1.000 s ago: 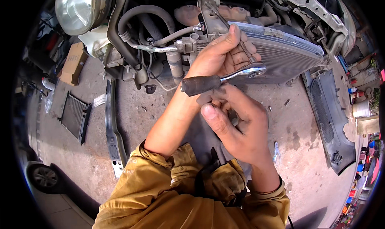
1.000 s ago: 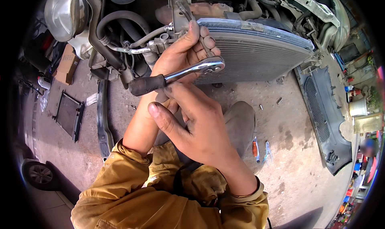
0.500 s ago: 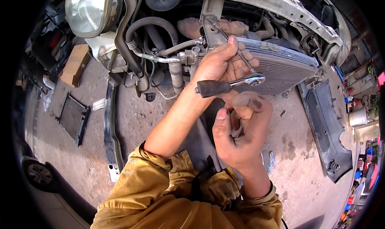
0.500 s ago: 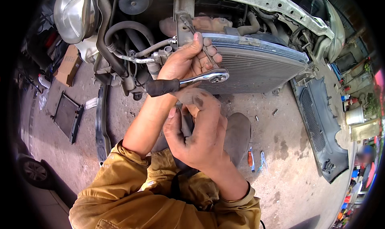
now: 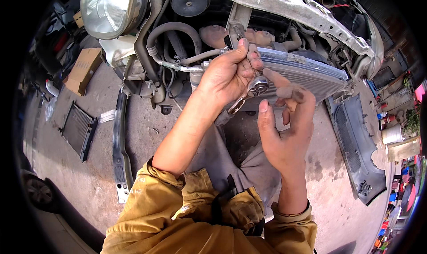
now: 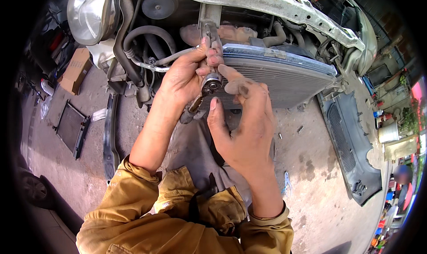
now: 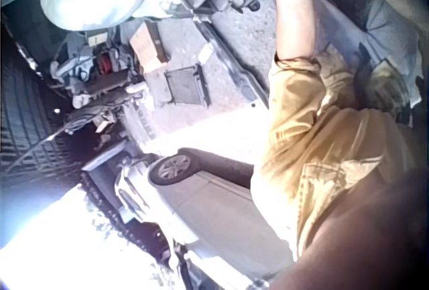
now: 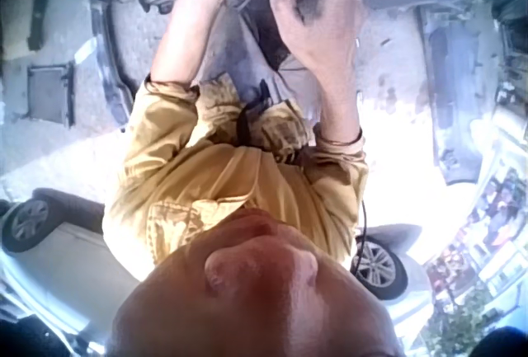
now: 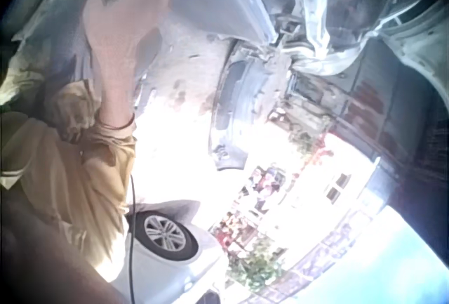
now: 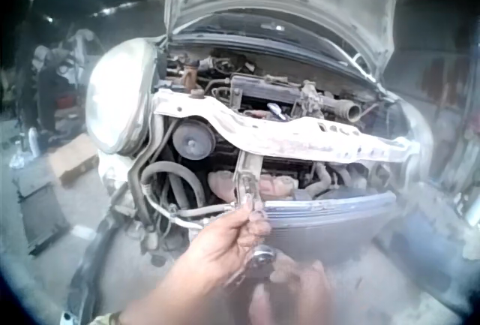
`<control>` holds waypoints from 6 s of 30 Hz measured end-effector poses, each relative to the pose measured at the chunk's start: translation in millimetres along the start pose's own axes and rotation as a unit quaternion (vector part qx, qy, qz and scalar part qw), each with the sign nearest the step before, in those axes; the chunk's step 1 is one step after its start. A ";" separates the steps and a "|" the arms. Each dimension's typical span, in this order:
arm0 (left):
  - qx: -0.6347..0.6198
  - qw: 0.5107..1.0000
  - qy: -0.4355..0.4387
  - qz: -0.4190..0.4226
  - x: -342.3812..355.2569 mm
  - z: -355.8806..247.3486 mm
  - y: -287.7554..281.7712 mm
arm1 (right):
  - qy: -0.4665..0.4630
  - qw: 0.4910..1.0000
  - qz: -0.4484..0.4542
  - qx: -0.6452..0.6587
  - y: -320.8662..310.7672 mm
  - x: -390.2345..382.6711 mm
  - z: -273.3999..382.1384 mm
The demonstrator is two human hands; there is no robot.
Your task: The person removes a car radiator by unscrewing bolts and detaching hoses, then installs a new radiator into the engine bay. They use a wrench and pliers to secure the new unit and reconnect the cooling system components.
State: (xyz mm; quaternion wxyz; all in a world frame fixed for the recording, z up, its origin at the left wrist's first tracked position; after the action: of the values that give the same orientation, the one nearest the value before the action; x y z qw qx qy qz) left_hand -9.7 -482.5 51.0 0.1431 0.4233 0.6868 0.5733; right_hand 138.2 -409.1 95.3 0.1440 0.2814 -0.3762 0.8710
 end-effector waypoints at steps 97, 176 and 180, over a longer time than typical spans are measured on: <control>0.889 0.439 0.107 -0.072 78.9 -132.7 -69.2 | 0.124 0.980 0.109 0.115 37.8 15.7 -40.9; 0.726 0.579 0.371 -0.029 -21.7 -6.2 -46.4 | 0.031 0.986 0.066 -0.149 7.1 7.9 -96.1; 0.771 0.561 0.301 -0.024 -23.6 -17.5 -58.4 | 0.062 0.997 -0.008 -0.054 20.7 -6.6 -103.8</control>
State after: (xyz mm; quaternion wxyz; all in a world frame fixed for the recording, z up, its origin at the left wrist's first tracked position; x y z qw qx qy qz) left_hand -31.8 -510.8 -3.6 -0.4390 0.1589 0.8803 -0.0843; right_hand 94.2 -346.9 21.5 0.1887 0.2216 -0.4107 0.8641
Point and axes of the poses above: each hand's wrist, its own x-axis towards the middle knuckle, its own y-axis out of the palm, z = x × y, the point moved 4 cm from there along x, towards the middle knuckle, and after that the axes turned 12 degrees about z, right-handed, at the moved point
